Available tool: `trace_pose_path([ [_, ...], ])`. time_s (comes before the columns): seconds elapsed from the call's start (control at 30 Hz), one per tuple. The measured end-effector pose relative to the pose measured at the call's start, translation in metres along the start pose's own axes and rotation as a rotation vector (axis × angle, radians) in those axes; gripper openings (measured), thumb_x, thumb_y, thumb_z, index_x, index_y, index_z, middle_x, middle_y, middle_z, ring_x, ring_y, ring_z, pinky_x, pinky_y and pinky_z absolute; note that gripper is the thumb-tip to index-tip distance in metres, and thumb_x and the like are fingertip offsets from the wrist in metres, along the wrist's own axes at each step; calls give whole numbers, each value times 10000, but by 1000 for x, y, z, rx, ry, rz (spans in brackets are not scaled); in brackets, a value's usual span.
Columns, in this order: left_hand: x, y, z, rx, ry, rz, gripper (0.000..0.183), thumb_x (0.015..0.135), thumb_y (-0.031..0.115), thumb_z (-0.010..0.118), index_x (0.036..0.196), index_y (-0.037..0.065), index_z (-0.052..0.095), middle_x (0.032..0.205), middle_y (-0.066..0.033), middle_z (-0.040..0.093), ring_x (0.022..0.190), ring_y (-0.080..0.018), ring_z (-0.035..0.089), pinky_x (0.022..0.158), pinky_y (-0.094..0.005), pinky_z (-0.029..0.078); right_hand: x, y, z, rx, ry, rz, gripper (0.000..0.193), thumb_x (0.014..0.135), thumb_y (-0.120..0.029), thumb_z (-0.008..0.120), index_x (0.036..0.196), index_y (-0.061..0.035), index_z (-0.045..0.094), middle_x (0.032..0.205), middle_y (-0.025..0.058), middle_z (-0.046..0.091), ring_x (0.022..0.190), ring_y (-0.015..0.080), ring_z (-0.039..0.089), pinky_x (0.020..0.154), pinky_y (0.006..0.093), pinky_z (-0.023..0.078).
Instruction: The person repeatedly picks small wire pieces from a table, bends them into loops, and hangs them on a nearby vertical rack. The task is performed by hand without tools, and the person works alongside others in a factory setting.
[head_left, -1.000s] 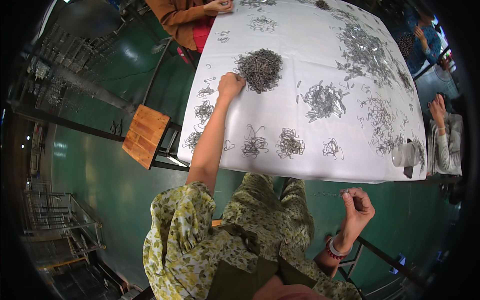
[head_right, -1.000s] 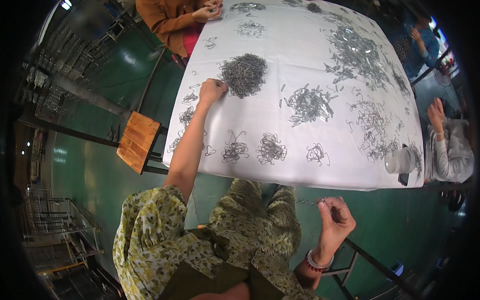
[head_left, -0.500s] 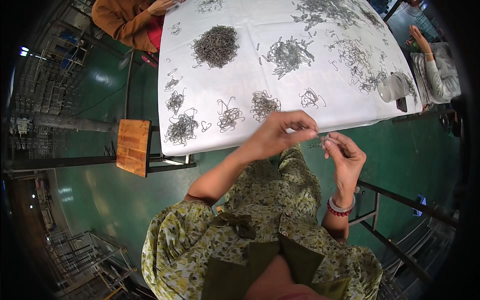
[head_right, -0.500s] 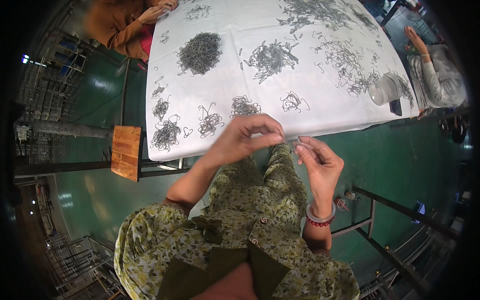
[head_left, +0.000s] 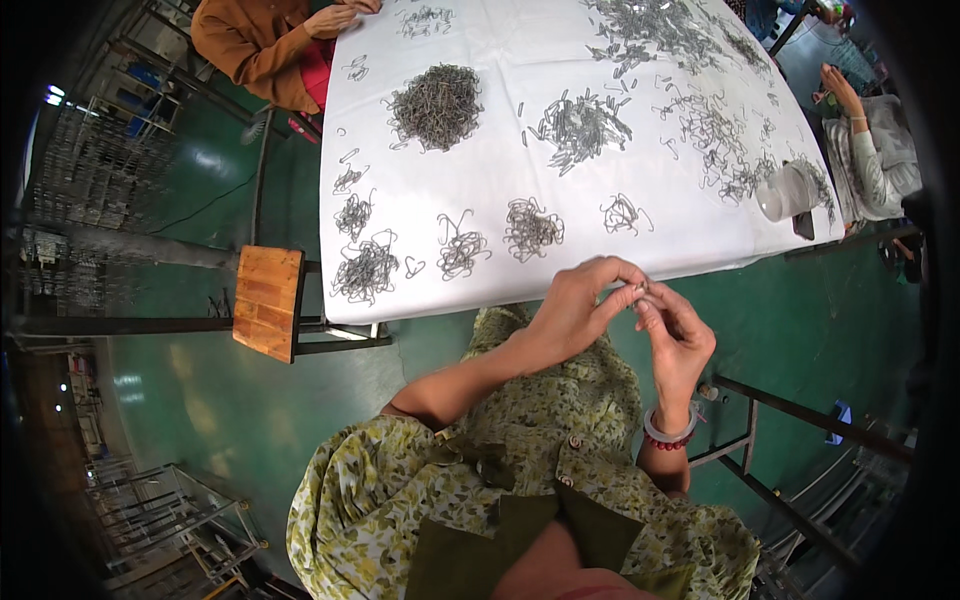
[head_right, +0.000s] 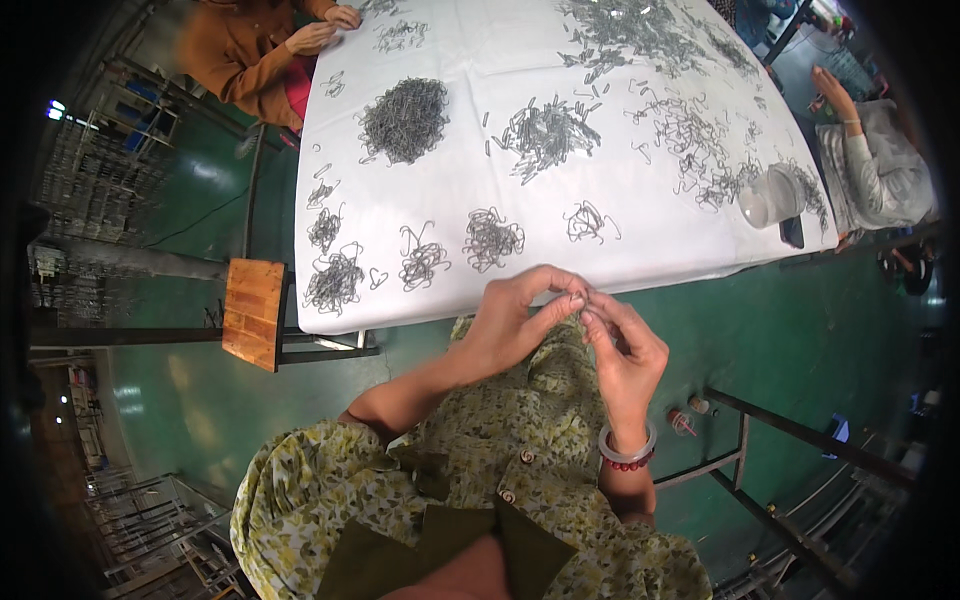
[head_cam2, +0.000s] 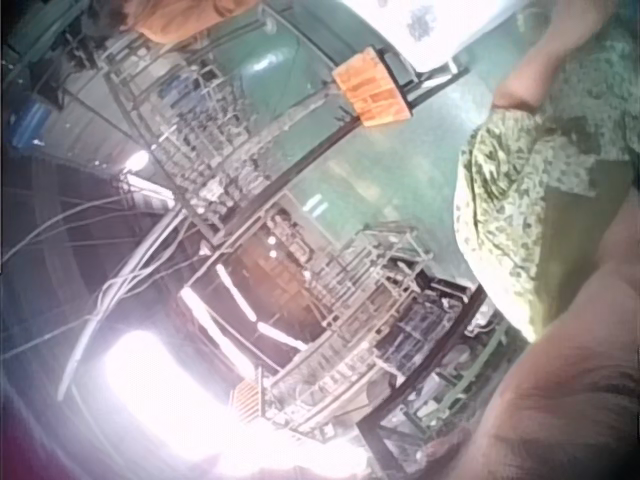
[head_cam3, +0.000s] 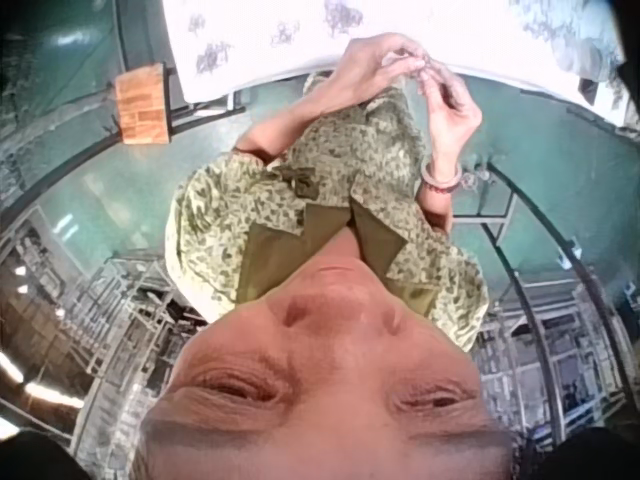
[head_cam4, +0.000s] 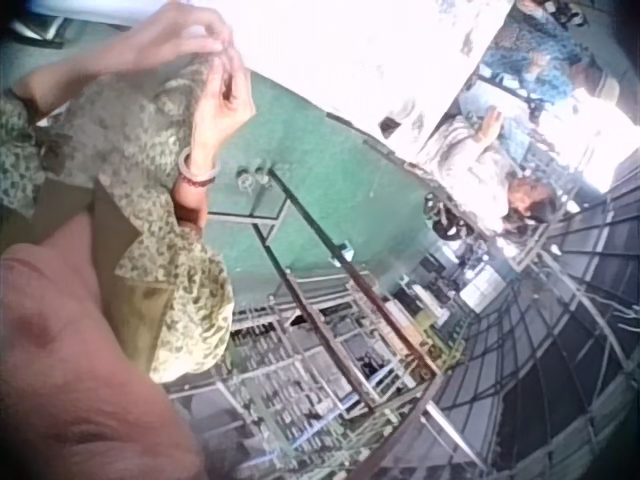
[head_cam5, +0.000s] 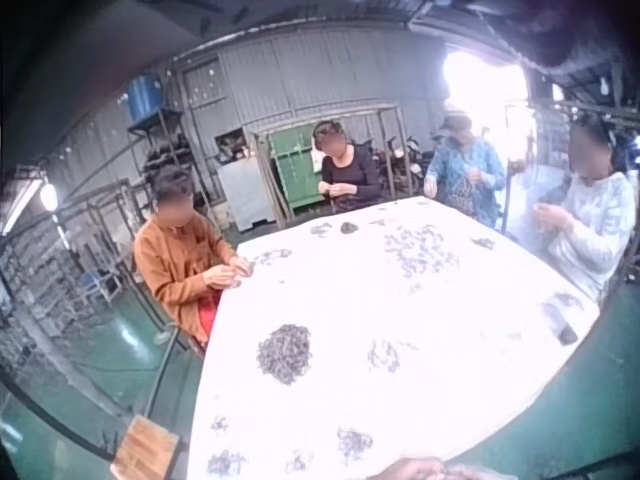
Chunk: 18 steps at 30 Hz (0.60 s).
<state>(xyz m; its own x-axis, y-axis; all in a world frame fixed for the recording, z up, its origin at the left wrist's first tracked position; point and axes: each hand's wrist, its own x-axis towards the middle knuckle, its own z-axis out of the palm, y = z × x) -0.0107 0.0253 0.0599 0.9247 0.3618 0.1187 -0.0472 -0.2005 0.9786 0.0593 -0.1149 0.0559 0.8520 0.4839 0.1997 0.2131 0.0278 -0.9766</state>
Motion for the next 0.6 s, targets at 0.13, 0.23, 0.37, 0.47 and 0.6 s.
trace_pose_path([
  [0.13, -2, -6, 2, -120, 46, 31, 131, 900, 121, 604, 991, 27, 604, 988, -96, 666, 940, -216, 632, 810, -324, 489, 26, 3, -5, -45, 74, -2, 217, 844, 56, 618, 1056, 40, 661, 891, 110, 680, 720, 107, 605, 598, 204, 474],
  [0.23, -2, -12, -1, -133, 52, 66, 120, 899, 103, 601, 998, 36, 592, 988, -88, 663, 940, -215, 627, 817, -328, 489, 79, 11, 3, -175, -18, -19, 176, 879, -10, 598, 1031, 30, 676, 874, 98, 678, 737, 115, 605, 644, 221, 473],
  [0.37, -1, -20, 0, -88, -31, 101, 115, 893, 49, 605, 1002, 27, 577, 1008, -87, 662, 952, -180, 633, 834, -305, 502, 191, 73, 57, -407, -270, -204, 182, 873, -75, 610, 1013, 22, 674, 834, 119, 664, 721, 161, 617, 652, 257, 462],
  [0.47, -4, -24, -3, -54, -47, 75, 118, 878, 52, 626, 988, 38, 585, 998, -75, 664, 959, -191, 630, 829, -314, 505, 245, 130, 88, -789, -405, -526, 201, 775, 42, 596, 954, 28, 686, 857, 162, 615, 832, 303, 582, 731, 355, 483],
  [0.6, -7, -32, -12, -40, -24, 79, 108, 874, 56, 631, 974, 44, 593, 979, -74, 669, 942, -198, 634, 827, -318, 500, 251, 142, 94, -905, -511, -572, 205, 729, 104, 567, 887, 35, 677, 884, 176, 602, 894, 338, 561, 782, 406, 481],
])
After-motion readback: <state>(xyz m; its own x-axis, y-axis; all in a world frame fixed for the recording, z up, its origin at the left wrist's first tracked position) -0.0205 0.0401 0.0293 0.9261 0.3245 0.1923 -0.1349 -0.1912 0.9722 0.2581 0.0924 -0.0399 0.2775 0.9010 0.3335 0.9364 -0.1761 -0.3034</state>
